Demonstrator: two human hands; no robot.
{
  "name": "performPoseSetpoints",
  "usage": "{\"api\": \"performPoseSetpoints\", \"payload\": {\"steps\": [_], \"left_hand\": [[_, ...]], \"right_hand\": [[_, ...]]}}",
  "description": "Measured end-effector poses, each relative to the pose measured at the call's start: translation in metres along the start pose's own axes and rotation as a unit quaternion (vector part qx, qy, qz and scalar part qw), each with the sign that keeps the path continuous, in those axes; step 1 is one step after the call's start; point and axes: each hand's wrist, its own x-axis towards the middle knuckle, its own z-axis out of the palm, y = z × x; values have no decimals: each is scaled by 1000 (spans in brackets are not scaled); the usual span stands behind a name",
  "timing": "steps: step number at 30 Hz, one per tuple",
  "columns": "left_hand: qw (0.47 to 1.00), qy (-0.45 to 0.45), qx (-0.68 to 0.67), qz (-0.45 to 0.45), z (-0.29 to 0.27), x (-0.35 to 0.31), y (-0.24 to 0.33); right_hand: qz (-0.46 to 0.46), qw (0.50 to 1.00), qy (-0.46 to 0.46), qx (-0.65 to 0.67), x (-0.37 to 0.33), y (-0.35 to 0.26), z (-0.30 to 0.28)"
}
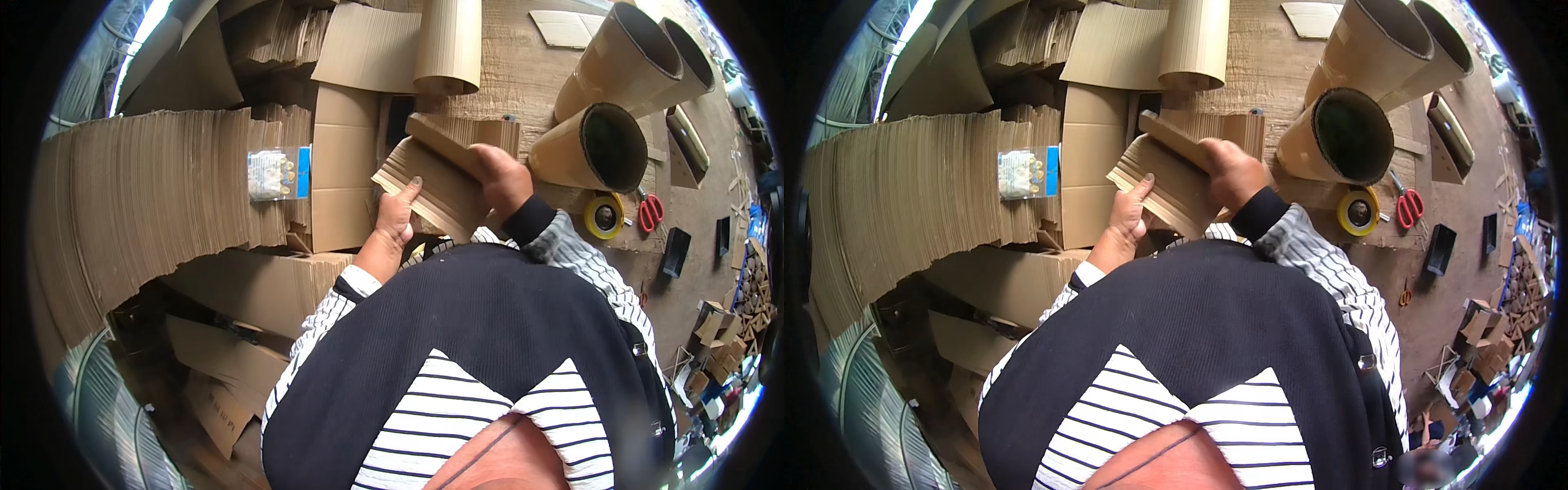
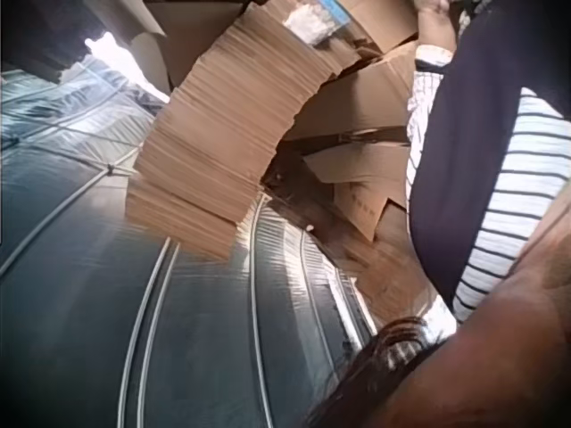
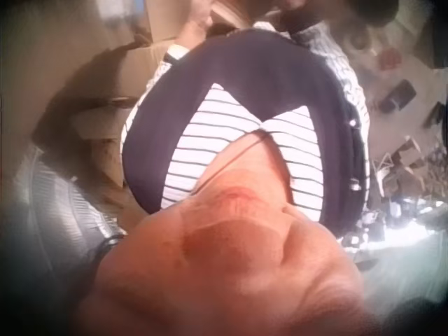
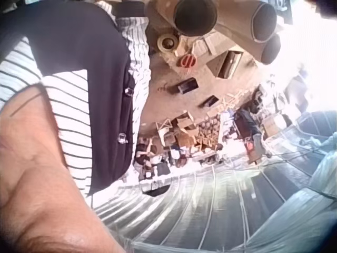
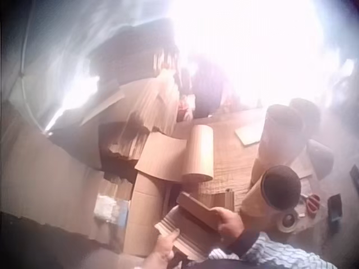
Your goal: The person rolls flat corrugated cardboard sheets into cylindrical tubes and secures the seams with a handheld tape dispenser. They repeat this process for multiple sheets, stacking the finished tubes on the workbench.
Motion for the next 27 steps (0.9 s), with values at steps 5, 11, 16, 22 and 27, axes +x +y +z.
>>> {"api": "performPoseSetpoints", "payload": {"steps": [5, 11, 16, 22, 27], "left_hand": [[993, -98, -61, -2, -10, -37, -2], [999, -27, 45, 8, -27, -49, -7], [996, 54, 69, 31, -53, -57, -16], [974, 178, 98, 103, -105, -63, -12], [971, 186, 82, 122, -111, -41, -2]], "right_hand": [[287, 813, -71, 502, -25, 81, -23], [348, 701, -108, 613, -46, 88, 2], [386, 809, -160, 414, -61, 98, 18], [492, 838, -66, 226, -64, 117, 33], [424, 846, -92, 310, -49, 188, 84]]}}
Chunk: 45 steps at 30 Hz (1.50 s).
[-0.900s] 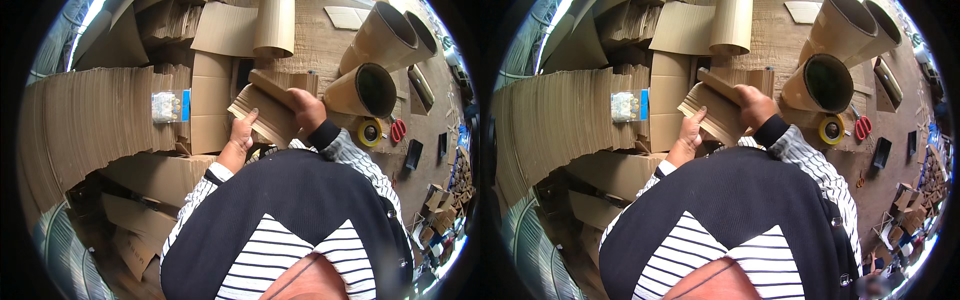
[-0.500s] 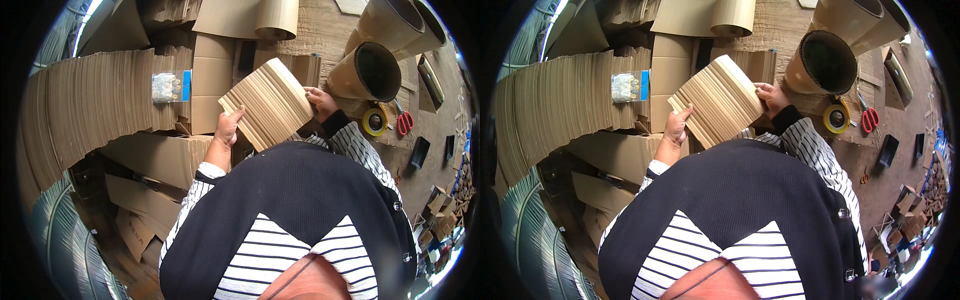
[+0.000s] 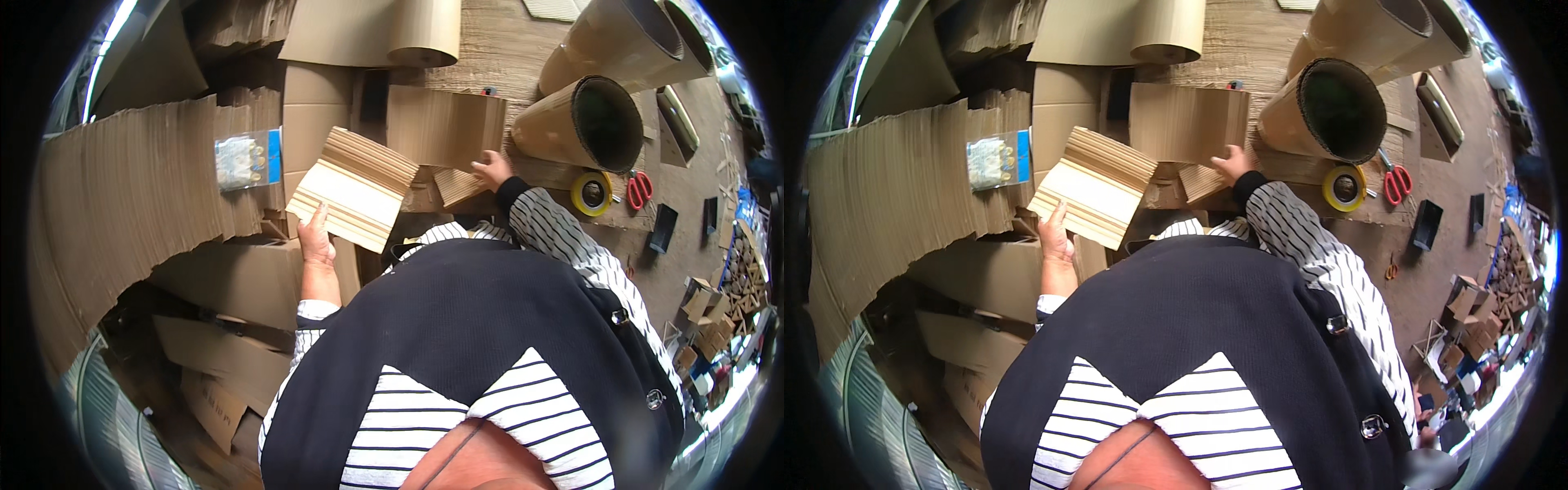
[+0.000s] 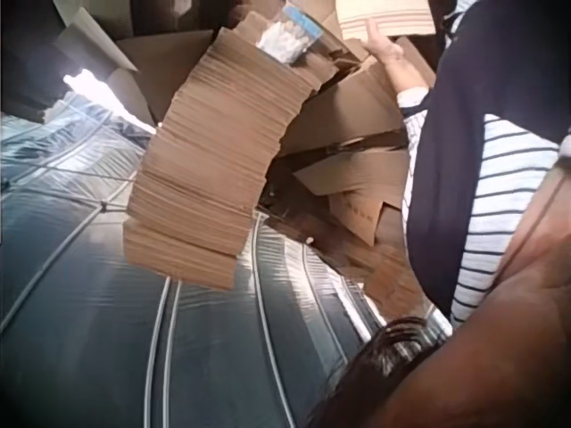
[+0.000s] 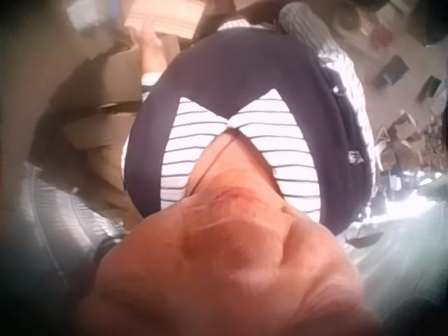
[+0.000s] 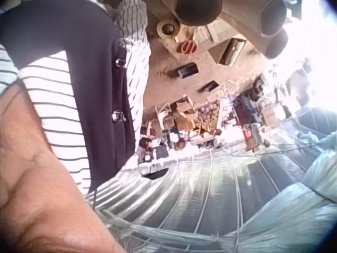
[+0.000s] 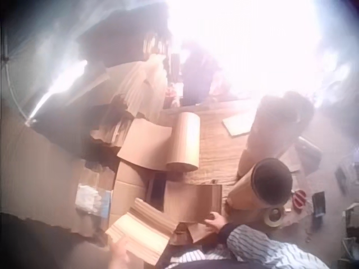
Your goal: The person rolls flat corrugated cardboard sheets into cylindrical tubes and secures the seams with a handheld tape dispenser. They repeat this process for multiple sheets, stacking the finished tubes on the workbench.
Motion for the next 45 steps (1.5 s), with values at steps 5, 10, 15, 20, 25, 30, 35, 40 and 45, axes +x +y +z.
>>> {"api": "performPoseSetpoints", "payload": {"steps": [5, 10, 15, 20, 25, 30, 35, 40, 45], "left_hand": [[999, -11, 25, 16, -16, 21, -11], [998, -42, 41, -12, -6, 59, -15], [996, -74, 59, -4, 16, 89, -6], [993, -110, 39, 33, 36, 109, 5], [993, -74, 49, 75, 47, 100, 12], [996, -33, 30, 72, 63, 45, -2], [993, 6, 63, 97, 72, -26, -13], [994, -22, 64, 88, 97, -88, -15], [992, 58, 64, 96, 91, -133, -17]], "right_hand": [[-358, 906, 34, -224, -108, -88, 23], [-551, 653, 340, -393, -238, -175, -36], [-341, 686, 392, -509, -263, -172, -89], [-434, 621, 414, -504, -253, -181, -98], [-364, 746, 488, -268, -248, -114, -166], [100, 778, 408, -468, -174, -14, -229], [122, 757, 361, -530, -109, 11, -246], [44, 761, 291, -577, -79, 26, -293], [43, 731, 326, -598, -108, 28, -351]]}}
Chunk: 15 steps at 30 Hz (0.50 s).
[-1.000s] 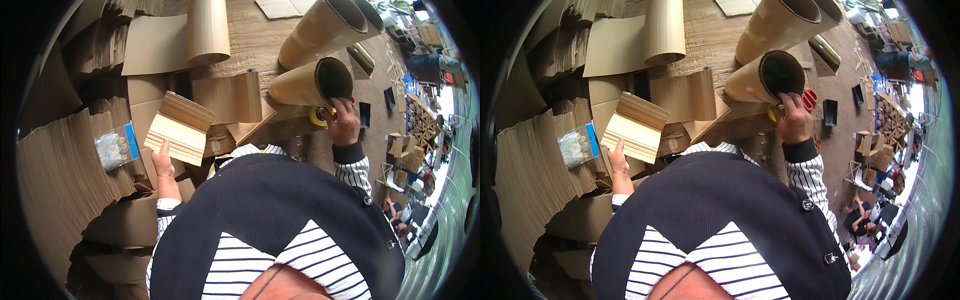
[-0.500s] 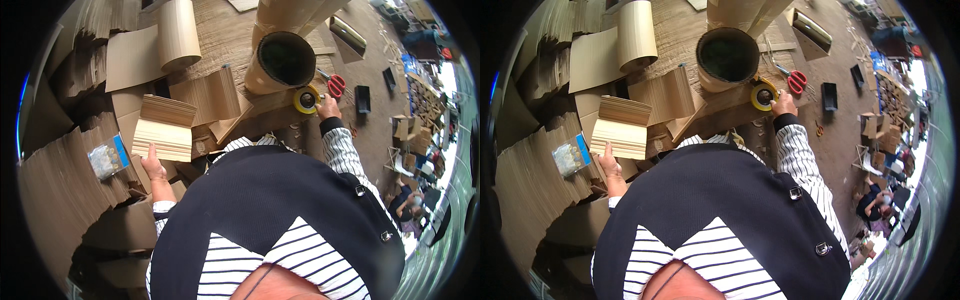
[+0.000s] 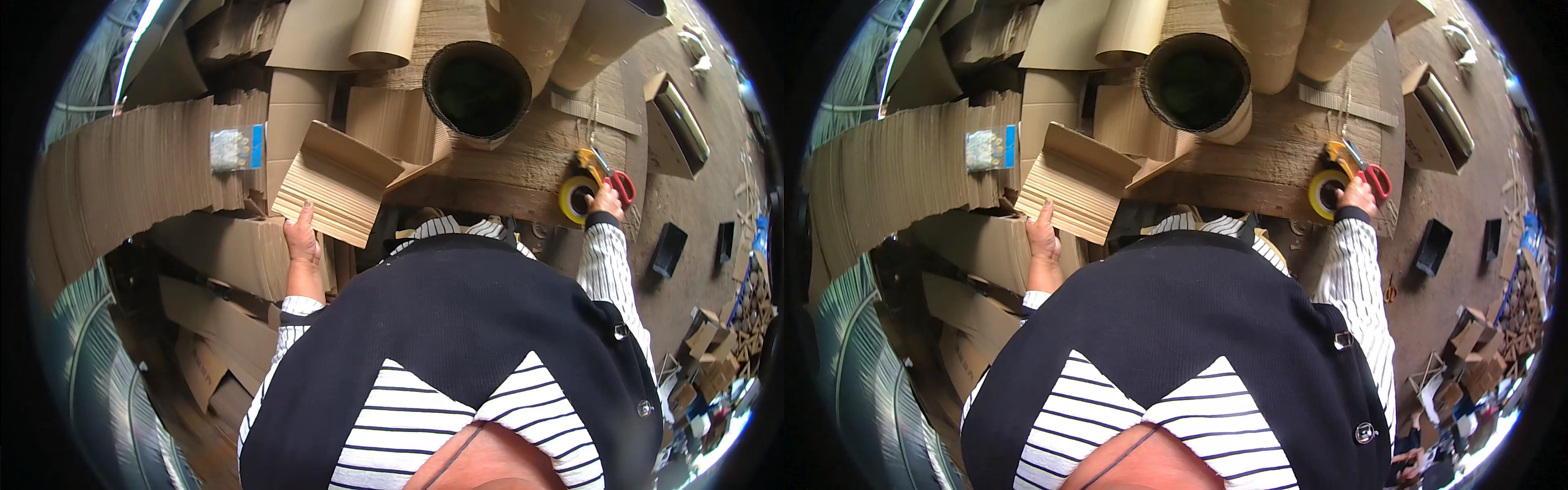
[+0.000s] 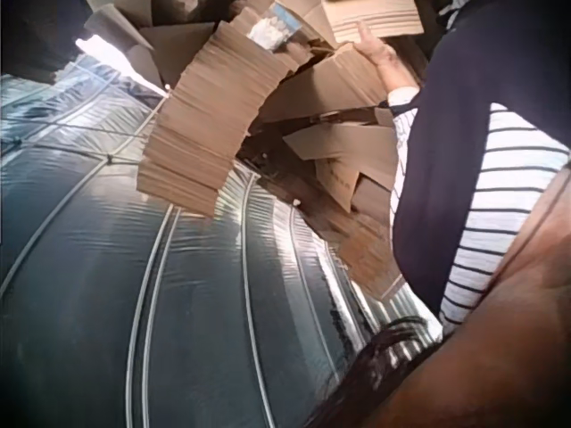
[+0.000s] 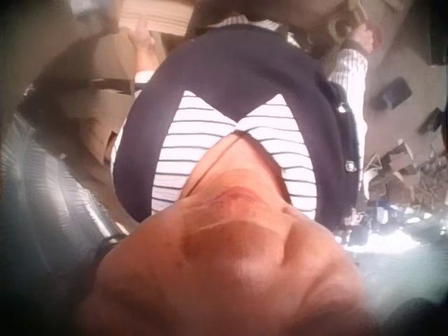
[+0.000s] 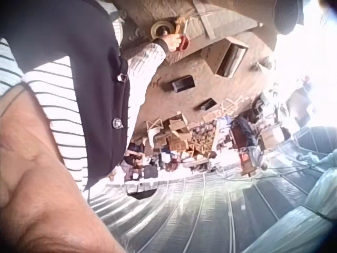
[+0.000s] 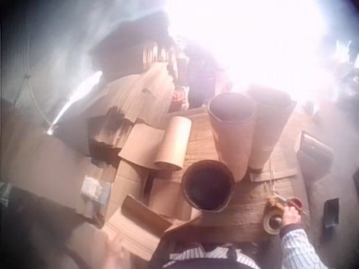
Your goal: The person rolls flat corrugated cardboard sheets into cylindrical tubes and secures the seams with a handheld tape dispenser. They repeat this process for multiple sheets, stacking the finished tubes on the workbench.
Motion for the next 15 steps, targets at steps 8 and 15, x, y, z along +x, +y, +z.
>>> {"api": "performPoseSetpoints", "payload": {"steps": [8, 15], "left_hand": [[990, 102, -92, -37, -13, -10, -41], [968, 138, -183, -105, -22, -3, -69]], "right_hand": [[-307, 860, -328, 241, -60, -117, -14], [-445, 877, -115, 140, -87, -272, -12]]}}
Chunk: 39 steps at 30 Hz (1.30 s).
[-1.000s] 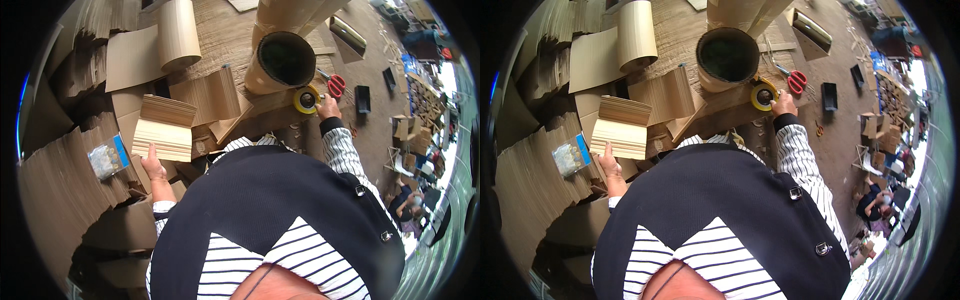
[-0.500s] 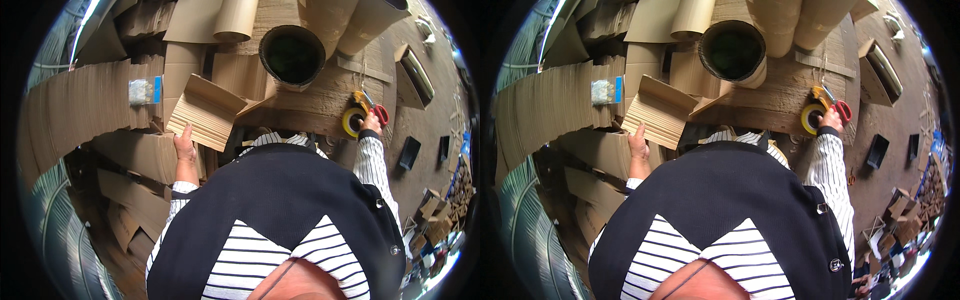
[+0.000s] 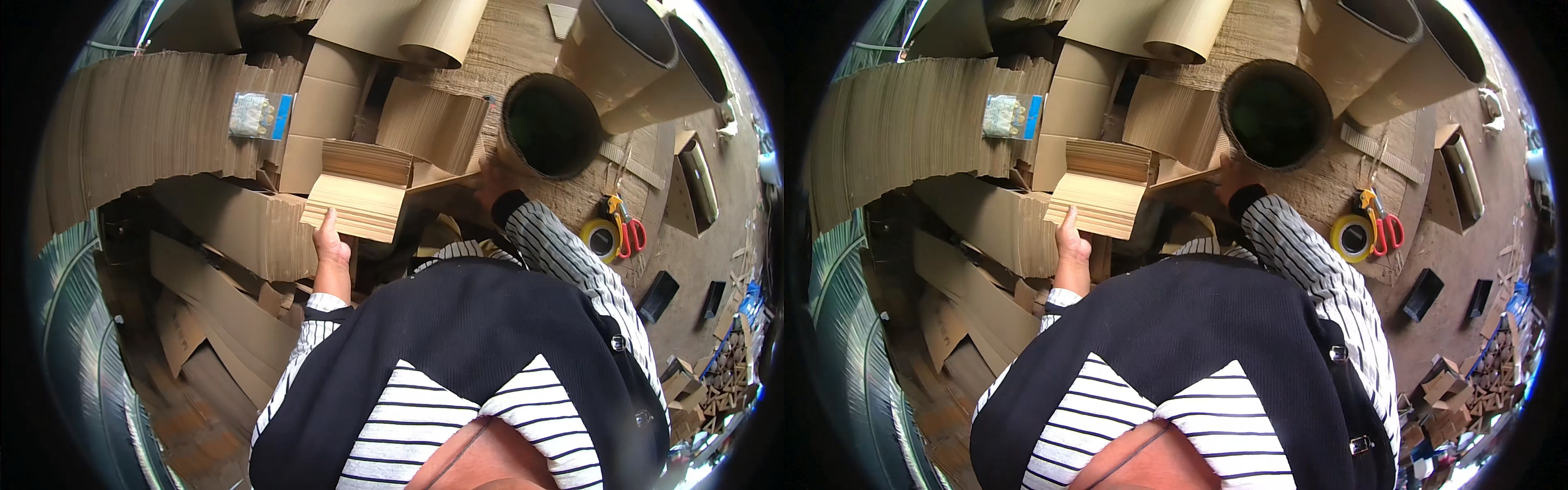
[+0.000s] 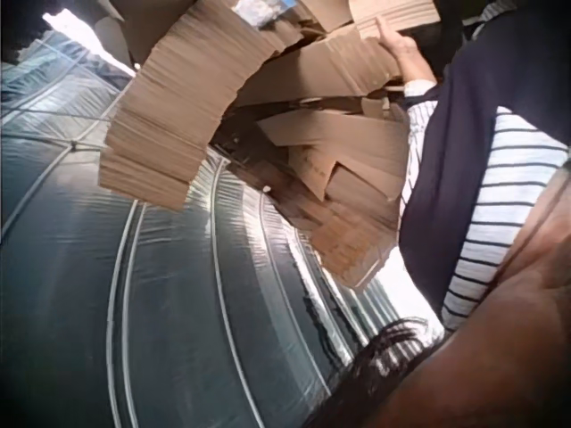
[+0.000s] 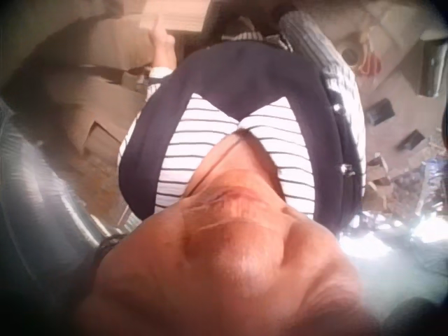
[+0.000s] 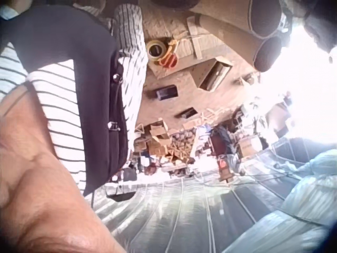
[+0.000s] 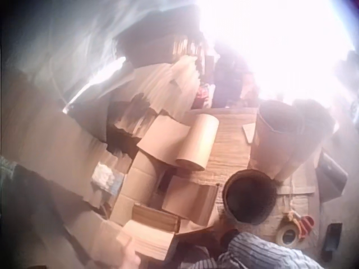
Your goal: The person rolls flat corrugated cardboard sheets into cylindrical tubes and secures the seams with a handheld tape dispenser. They repeat this process for multiple sheets, stacking the finished tubes on the workbench.
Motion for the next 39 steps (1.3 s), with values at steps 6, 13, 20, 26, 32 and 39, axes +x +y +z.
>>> {"api": "performPoseSetpoints", "payload": {"steps": [6, 13, 20, 26, 32, 39], "left_hand": [[997, 54, -44, -36, -39, 17, -26], [988, 89, -83, -90, -65, 46, -63], [988, 91, -89, -91, -69, 54, -61], [972, 62, -195, -115, -81, 78, -49], [962, -8, -259, -88, -58, 81, -39], [950, -42, -278, -134, -47, 72, -50]], "right_hand": [[24, 984, -165, 67, 6, -31, 17], [240, 830, -166, 476, 25, -6, 51], [337, 623, -36, 705, 68, -7, 52], [98, 548, 18, 831, 96, -52, -6], [88, 537, -27, 838, 103, -50, -17], [83, 929, -161, 323, -33, 43, 13]]}}
